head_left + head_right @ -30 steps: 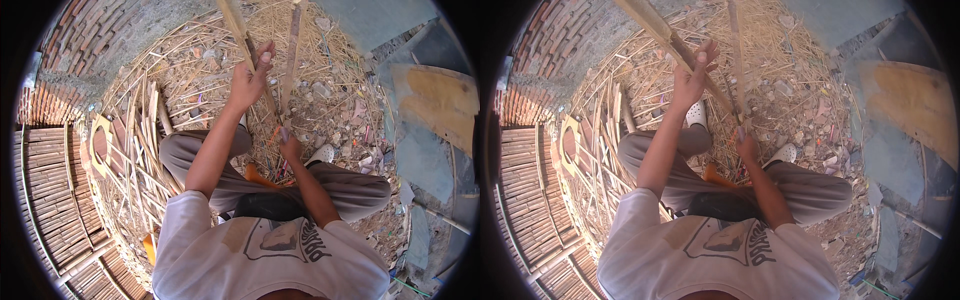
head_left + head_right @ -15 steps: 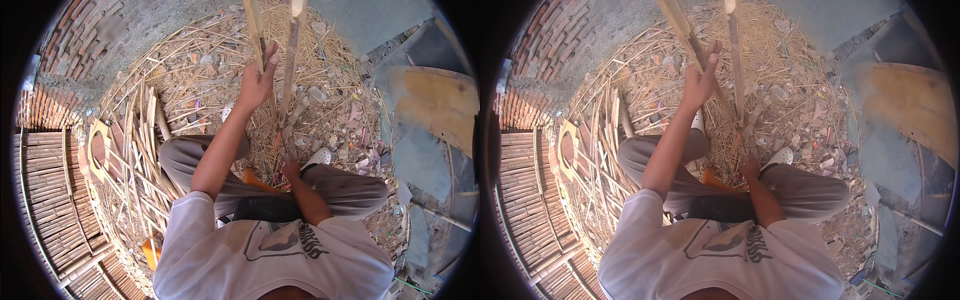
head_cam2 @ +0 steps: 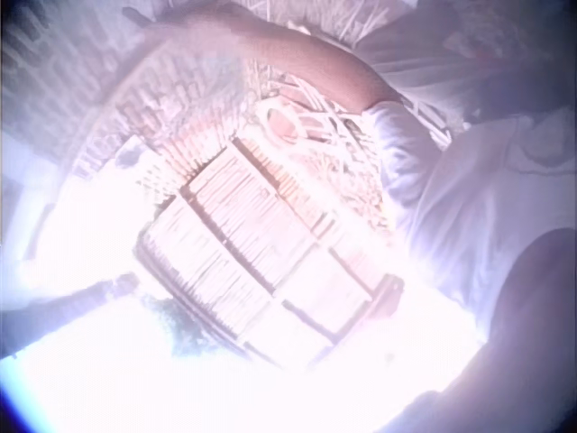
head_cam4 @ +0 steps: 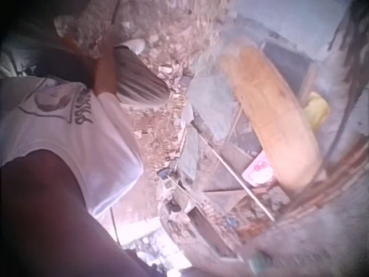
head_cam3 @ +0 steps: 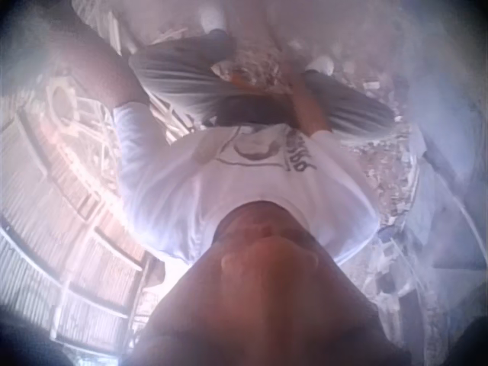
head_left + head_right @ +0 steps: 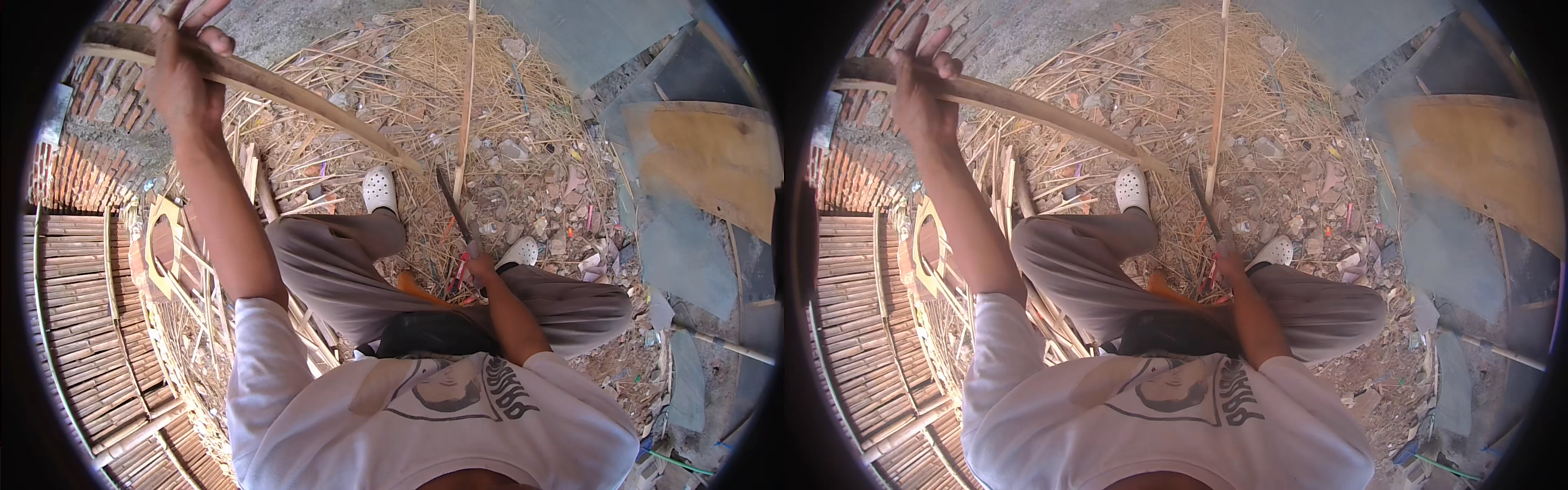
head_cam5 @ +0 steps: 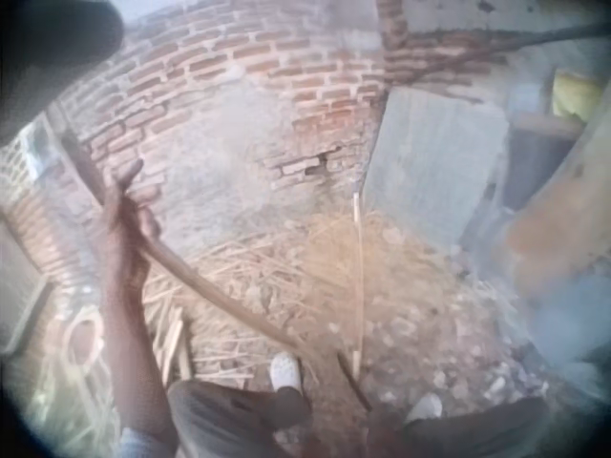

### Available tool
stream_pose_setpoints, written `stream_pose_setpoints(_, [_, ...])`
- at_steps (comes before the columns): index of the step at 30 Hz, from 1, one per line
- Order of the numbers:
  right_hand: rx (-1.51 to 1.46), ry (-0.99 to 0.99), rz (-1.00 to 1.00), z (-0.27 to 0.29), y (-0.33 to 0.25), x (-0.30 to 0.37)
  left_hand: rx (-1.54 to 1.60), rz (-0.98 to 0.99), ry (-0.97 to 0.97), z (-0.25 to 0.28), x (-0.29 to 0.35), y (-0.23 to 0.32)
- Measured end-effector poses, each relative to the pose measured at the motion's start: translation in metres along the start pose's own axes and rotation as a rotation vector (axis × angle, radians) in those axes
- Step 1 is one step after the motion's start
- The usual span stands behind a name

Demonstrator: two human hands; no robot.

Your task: The person sits on the ground and uses a machete and a wooden mallet to split bamboo poles into thin strips. They repeatedly strike the machete blade with the mallet to drive it through the bamboo, then separate the resulting strips and set them aside.

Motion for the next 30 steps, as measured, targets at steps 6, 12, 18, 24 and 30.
stream_pose_setpoints(6, [0.039,-0.042,-0.111,0.009,-0.038,0.029,-0.351,-0.277,0.255,0.15,-0.003,0.136])
stream_pose_setpoints(12, [-0.224,0.008,-0.017,0.046,-0.145,0.105,-0.623,-0.258,0.618,0.282,0.087,0.205])
stream_pose_setpoints(18, [-0.47,0.146,-0.069,0.057,-0.111,0.079,-0.569,-0.288,1.145,0.419,0.196,0.215])
stream_pose_setpoints(24, [-0.732,0.047,-0.158,0.058,-0.094,0.073,-0.264,0.188,2.036,0.474,0.409,0.065])
stream_pose_setpoints(30, [-0.791,0.163,-0.136,0.074,-0.113,0.084,-0.741,0.276,1.116,0.206,0.319,-0.083])
Point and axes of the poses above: each hand's wrist, its own x-axis away from the middle knuckle, its own z-axis out of the back of the hand, y = z × x, the point moved 3 cm from there along -x, towards the middle knuckle, and after that the axes turned 2 degrees about -y, right-handed, at the moved point
